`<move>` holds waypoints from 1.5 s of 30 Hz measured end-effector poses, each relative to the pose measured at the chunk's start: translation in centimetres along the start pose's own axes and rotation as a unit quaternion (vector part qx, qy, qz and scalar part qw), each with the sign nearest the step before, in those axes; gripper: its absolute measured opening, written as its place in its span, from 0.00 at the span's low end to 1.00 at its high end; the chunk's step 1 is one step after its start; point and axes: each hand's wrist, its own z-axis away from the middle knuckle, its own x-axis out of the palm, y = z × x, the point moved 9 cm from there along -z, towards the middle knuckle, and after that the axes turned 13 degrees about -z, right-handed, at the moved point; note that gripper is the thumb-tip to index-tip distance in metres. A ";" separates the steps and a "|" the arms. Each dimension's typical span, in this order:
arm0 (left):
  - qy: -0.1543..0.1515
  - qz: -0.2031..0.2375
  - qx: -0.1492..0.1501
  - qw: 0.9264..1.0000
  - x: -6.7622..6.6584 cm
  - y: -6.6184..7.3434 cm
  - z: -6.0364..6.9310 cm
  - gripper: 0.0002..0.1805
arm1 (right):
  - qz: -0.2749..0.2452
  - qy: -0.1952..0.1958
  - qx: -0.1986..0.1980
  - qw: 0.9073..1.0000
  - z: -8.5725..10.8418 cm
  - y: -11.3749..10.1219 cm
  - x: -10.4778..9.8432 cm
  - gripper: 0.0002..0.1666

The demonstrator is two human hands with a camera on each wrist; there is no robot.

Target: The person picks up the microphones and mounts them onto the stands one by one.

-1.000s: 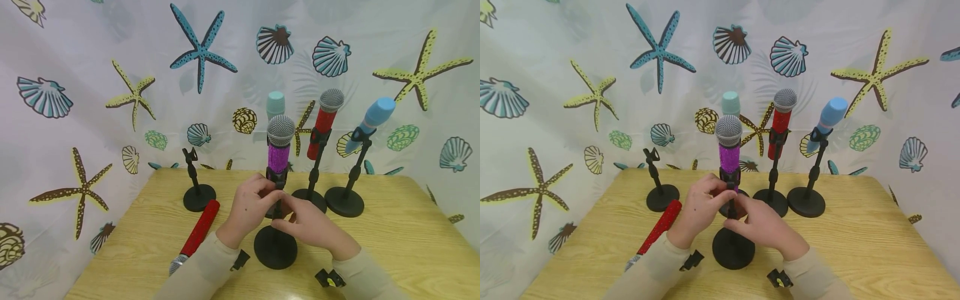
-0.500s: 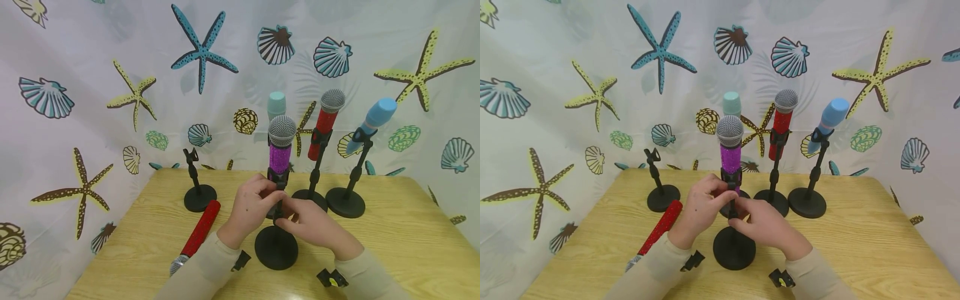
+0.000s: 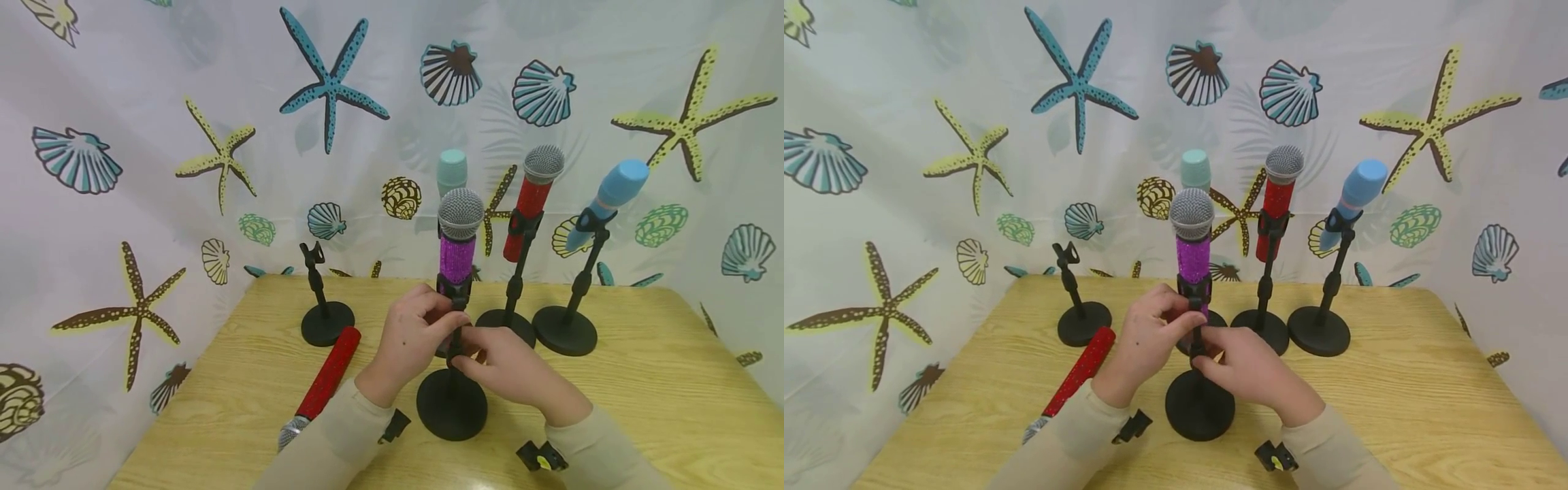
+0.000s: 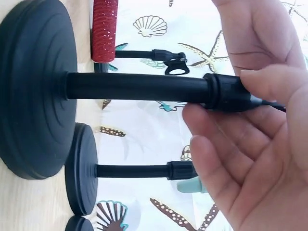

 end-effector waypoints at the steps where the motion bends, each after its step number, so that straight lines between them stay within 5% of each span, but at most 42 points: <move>1: 0.000 0.001 0.000 1.000 0.0 0.0 0.0 0.08 | -0.006 0.000 0.000 1.000 0.0 0.0 0.0 0.06; 7: 0.009 -0.003 0.003 1.000 -0.1 0.0 -0.1 0.07 | 0.012 0.035 0.028 0.999 -0.3 0.3 0.0 0.18; 16: 0.007 -0.015 -0.005 1.000 0.0 -0.2 -0.1 0.09 | 0.001 0.006 -0.026 1.000 -0.2 -0.5 0.0 0.08; 33: 0.030 -0.025 0.031 0.999 0.1 0.1 0.2 0.09 | 0.029 0.054 -0.072 0.996 0.0 -0.3 0.5 0.10; 37: -0.002 -0.032 0.007 0.999 0.5 -0.3 0.3 0.09 | 0.031 0.020 -0.047 0.998 0.1 0.0 0.7 0.11; 40: -0.065 -0.055 -0.014 0.996 1.0 -0.7 0.4 0.12 | 0.046 -0.026 -0.001 0.999 0.5 0.9 0.9 0.14; 43: -0.140 -0.105 -0.030 0.984 1.3 -1.4 0.9 0.18 | 0.091 -0.077 0.036 0.992 1.4 1.6 1.6 0.18; 45: -0.188 -0.158 -0.034 0.969 1.6 -2.4 1.7 0.21 | 0.136 -0.113 0.041 0.983 2.2 1.9 2.3 0.23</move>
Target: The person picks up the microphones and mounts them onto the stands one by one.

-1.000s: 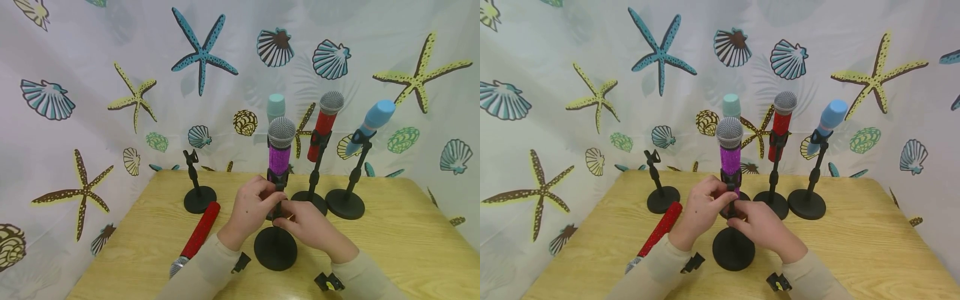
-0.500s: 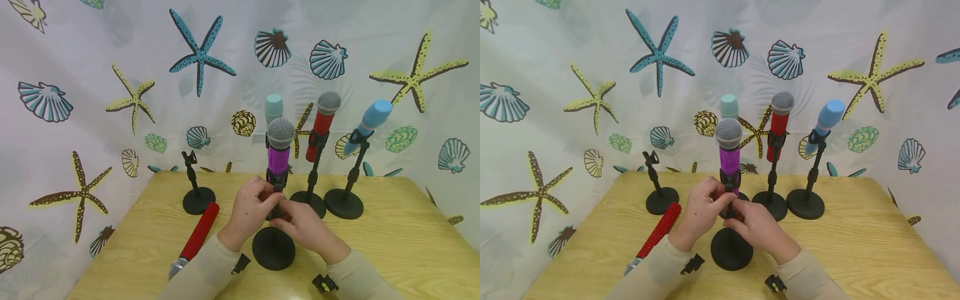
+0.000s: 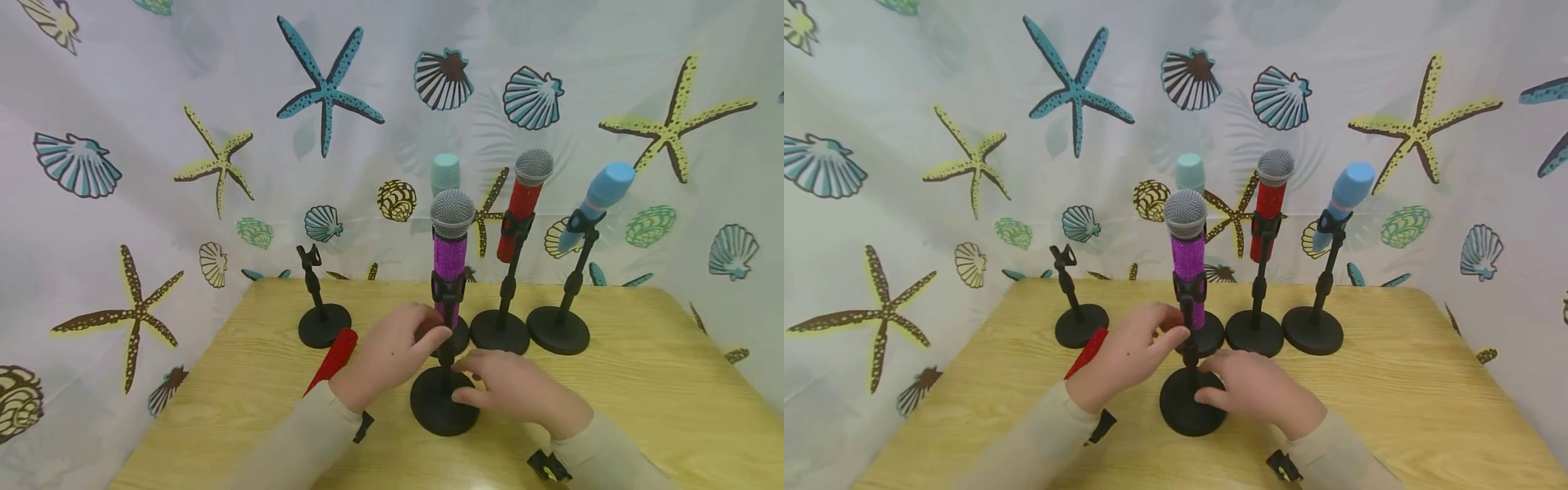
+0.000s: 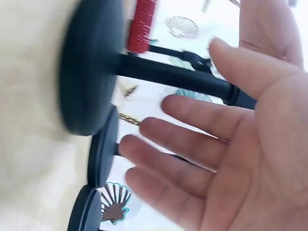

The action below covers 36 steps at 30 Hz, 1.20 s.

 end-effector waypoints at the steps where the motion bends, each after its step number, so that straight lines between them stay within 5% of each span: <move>1: -0.024 -0.036 -0.003 0.999 0.6 -0.5 0.3 0.23 | 0.022 -0.016 0.002 1.000 0.3 0.0 0.5 0.26; 4: -0.113 -0.148 0.004 0.982 3.5 -1.8 1.6 0.28 | 0.077 -0.049 -0.002 0.996 1.3 -0.1 1.9 0.33; 8: -0.240 -0.231 0.050 0.942 7.9 -2.3 3.8 0.36 | 0.095 -0.071 -0.005 0.993 2.2 -0.2 3.1 0.37; 12: -0.279 -0.247 0.079 0.925 9.6 -2.1 5.0 0.38 | 0.091 -0.083 -0.014 0.992 2.4 -0.3 3.7 0.36; 21: -0.267 -0.238 0.001 0.934 8.1 -3.7 4.8 0.33 | 0.115 -0.066 -0.057 0.989 0.6 -1.3 4.6 0.33; 36: -0.245 -0.283 -0.043 0.926 5.3 -8.4 3.4 0.23 | 0.150 -0.069 -0.053 0.985 -6.5 -2.0 6.4 0.35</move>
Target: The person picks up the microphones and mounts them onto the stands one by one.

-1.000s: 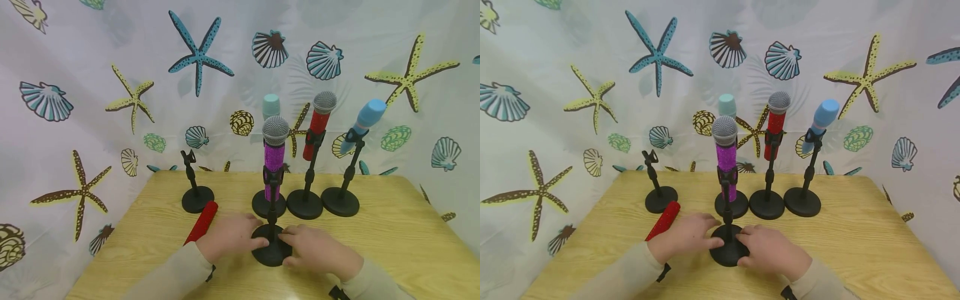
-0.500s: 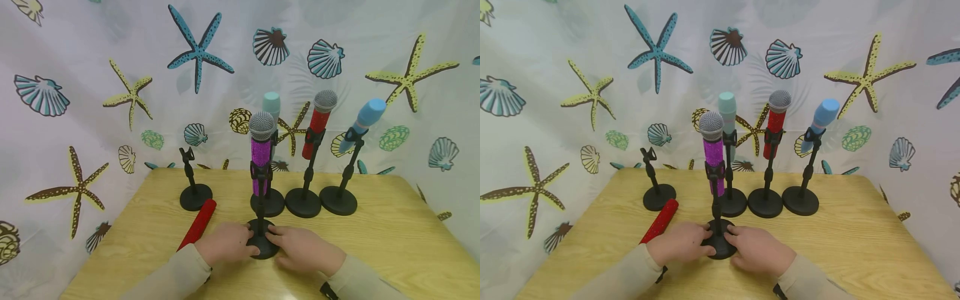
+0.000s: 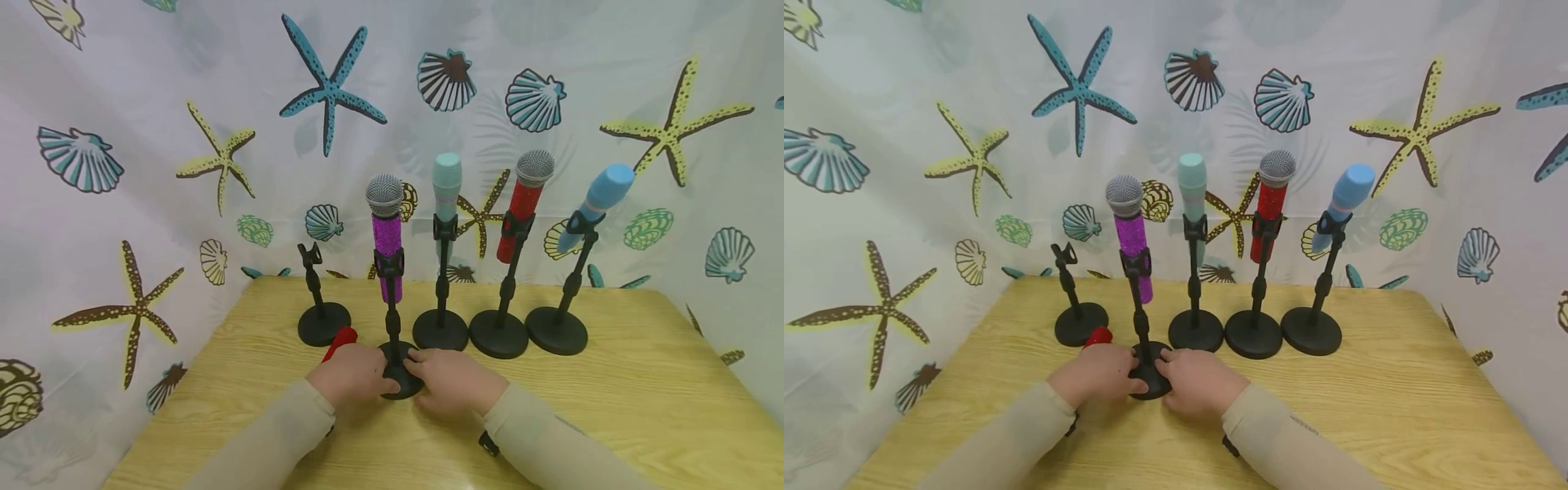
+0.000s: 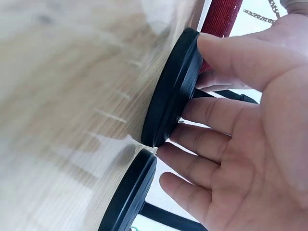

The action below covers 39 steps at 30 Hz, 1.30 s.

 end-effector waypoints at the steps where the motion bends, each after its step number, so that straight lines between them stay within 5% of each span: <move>1: -0.001 -0.006 0.000 1.000 0.0 -0.3 -0.2 0.23 | -0.002 -0.001 0.004 1.000 -0.4 0.0 0.0 0.36; 13: -0.044 -0.064 -0.014 0.997 0.7 -3.3 -3.1 0.26 | -0.030 0.001 0.052 0.998 -4.2 1.2 -0.1 0.37; 26: -0.067 0.003 -0.055 0.996 1.5 -5.2 -5.0 0.39 | -0.052 -0.020 0.102 0.993 -7.0 3.6 0.0 0.37; 39: -0.072 0.020 -0.063 0.995 1.8 -5.4 -5.6 0.39 | -0.029 -0.009 0.093 0.995 -7.3 3.8 0.3 0.39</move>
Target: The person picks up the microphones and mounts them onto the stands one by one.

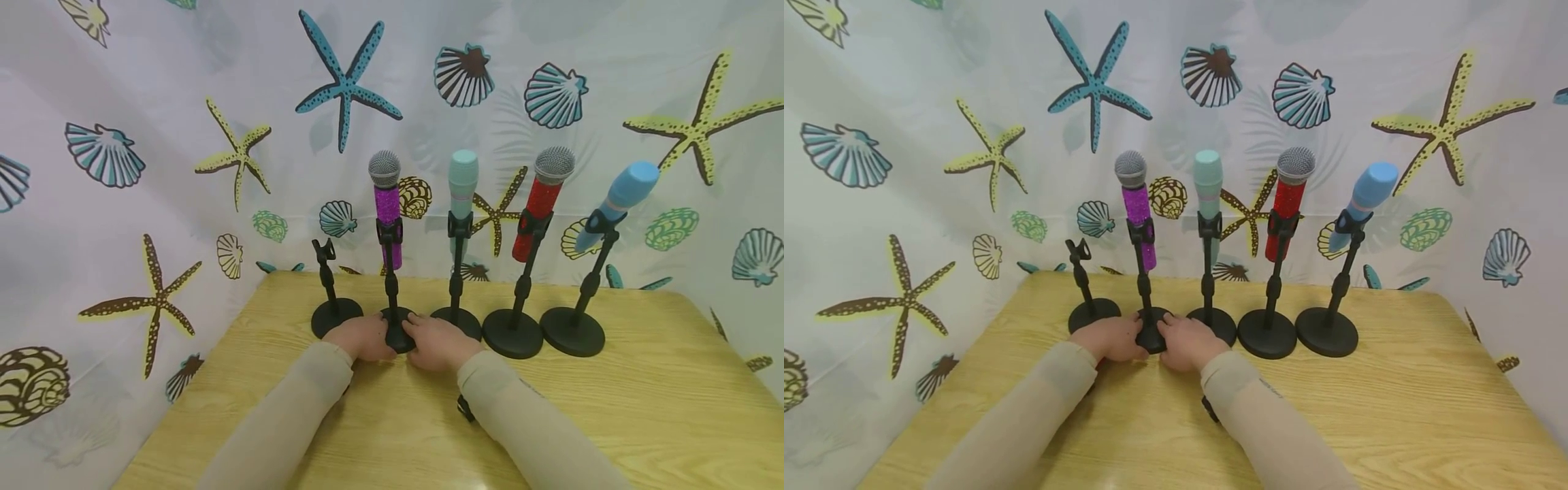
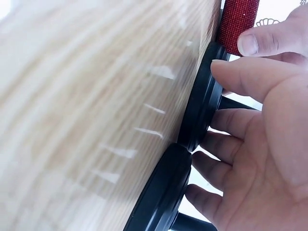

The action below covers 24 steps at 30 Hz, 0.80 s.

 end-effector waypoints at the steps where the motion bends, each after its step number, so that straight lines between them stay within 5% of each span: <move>1: 0.002 0.001 -0.004 1.000 0.0 -0.2 0.0 0.38 | 0.001 0.001 -0.004 1.000 -0.1 -0.1 0.0 0.39; 6: 0.014 0.029 -0.014 0.999 -0.5 -1.1 1.2 0.34 | -0.016 0.001 -0.011 1.000 -0.4 -0.6 0.0 0.38; 12: 0.055 0.115 -0.014 0.992 -2.0 -4.4 4.8 0.35 | 0.006 0.024 -0.021 0.999 -0.7 -2.1 0.1 0.36; 18: 0.097 0.202 -0.015 0.974 -2.4 -9.5 6.9 0.34 | 0.049 0.105 -0.131 0.985 0.2 -6.9 -0.9 0.27; 24: 0.127 0.287 -0.009 0.949 0.1 -14.9 7.0 0.35 | 0.077 0.072 -0.213 0.971 -1.1 -12.2 1.8 0.29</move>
